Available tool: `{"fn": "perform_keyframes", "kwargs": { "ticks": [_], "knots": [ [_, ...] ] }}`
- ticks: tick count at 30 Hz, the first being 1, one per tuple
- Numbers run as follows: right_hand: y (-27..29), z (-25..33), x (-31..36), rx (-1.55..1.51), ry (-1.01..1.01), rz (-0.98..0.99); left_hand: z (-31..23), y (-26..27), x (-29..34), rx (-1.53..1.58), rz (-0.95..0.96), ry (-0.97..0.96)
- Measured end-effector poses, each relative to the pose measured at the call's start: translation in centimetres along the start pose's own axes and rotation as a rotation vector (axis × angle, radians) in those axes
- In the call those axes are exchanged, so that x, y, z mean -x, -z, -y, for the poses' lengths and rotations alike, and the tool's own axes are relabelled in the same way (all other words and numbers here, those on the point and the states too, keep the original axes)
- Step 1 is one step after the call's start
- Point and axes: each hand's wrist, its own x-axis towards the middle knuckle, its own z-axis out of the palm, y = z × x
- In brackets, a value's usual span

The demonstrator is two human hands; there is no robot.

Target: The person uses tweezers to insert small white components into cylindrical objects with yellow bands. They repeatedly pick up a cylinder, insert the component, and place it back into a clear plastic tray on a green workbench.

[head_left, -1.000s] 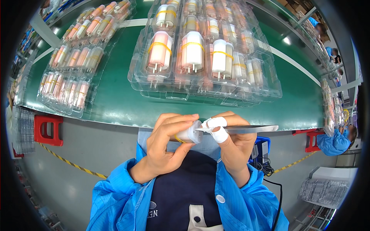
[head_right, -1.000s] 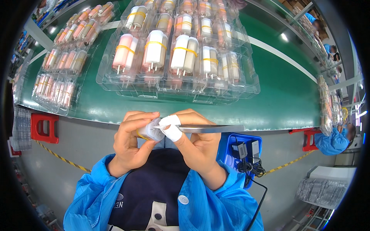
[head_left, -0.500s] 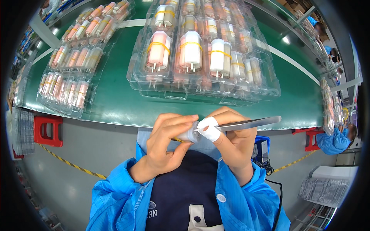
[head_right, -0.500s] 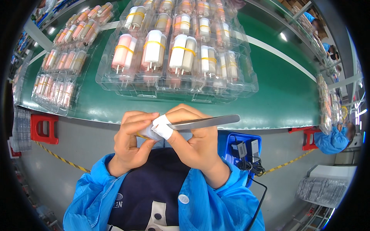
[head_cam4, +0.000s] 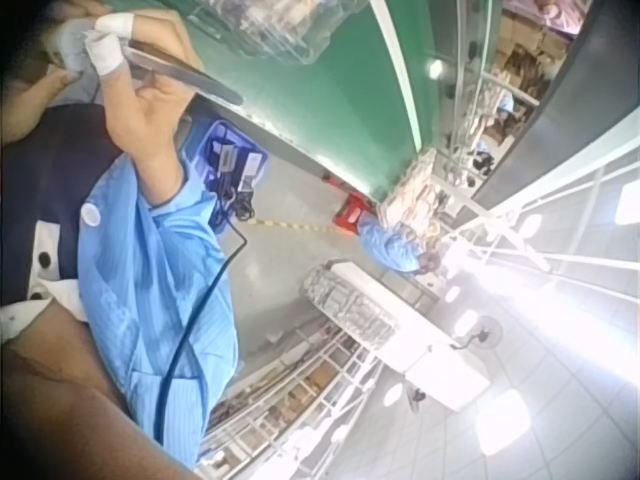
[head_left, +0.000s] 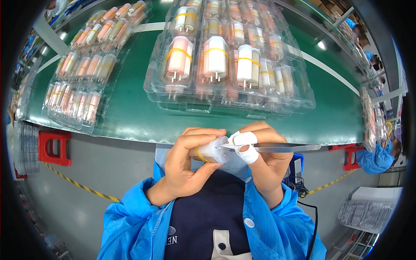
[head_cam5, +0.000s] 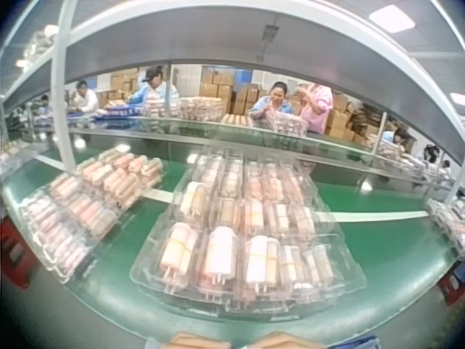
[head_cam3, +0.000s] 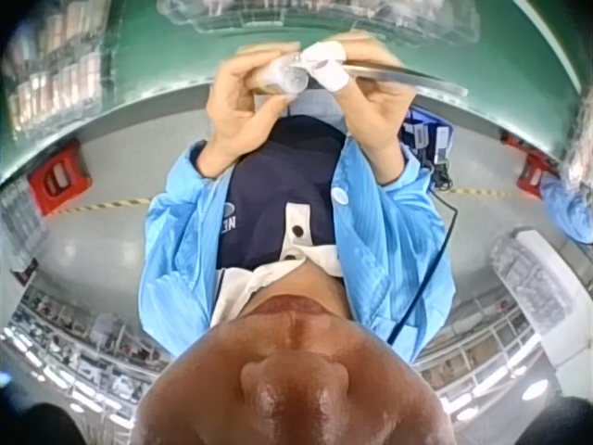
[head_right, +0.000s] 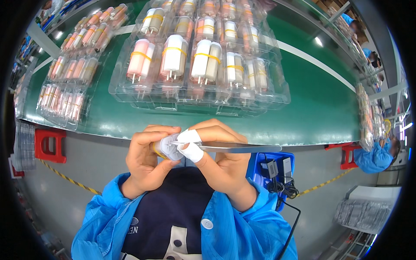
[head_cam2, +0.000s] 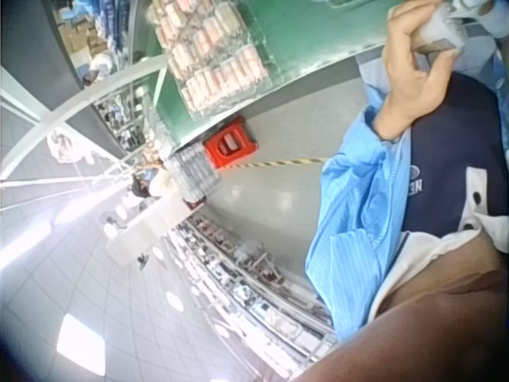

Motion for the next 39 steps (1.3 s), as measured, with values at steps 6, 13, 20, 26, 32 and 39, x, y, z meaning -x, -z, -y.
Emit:
{"fn": "perform_keyframes", "kwargs": {
  "ticks": [6,13,20,26,32,39],
  "knots": [
    [-0.1,0.0,0.1,0.039,0.01,0.005,-0.4,-0.1,0.2,-0.04,-0.042,0.037],
    [-0.1,-0.3,0.2,0.006,-0.028,0.006,-0.1,0.2,0.1,-0.137,-0.009,-0.035],
    [0.5,-0.4,0.2,-0.067,-0.044,-0.061,0.0,0.7,0.3,-0.073,0.067,-0.04],
    [0.1,-0.1,0.4,-0.051,-0.077,-0.056,0.2,0.7,0.5,-0.053,0.043,-0.038],
    [-0.1,-0.1,0.4,-0.049,-0.079,-0.07,0.1,0.6,0.6,-0.084,0.038,-0.04],
    [0.1,-0.2,0.4,0.008,-0.058,-0.04,0.3,0.5,0.5,-0.123,0.045,-0.086]
  ]
}}
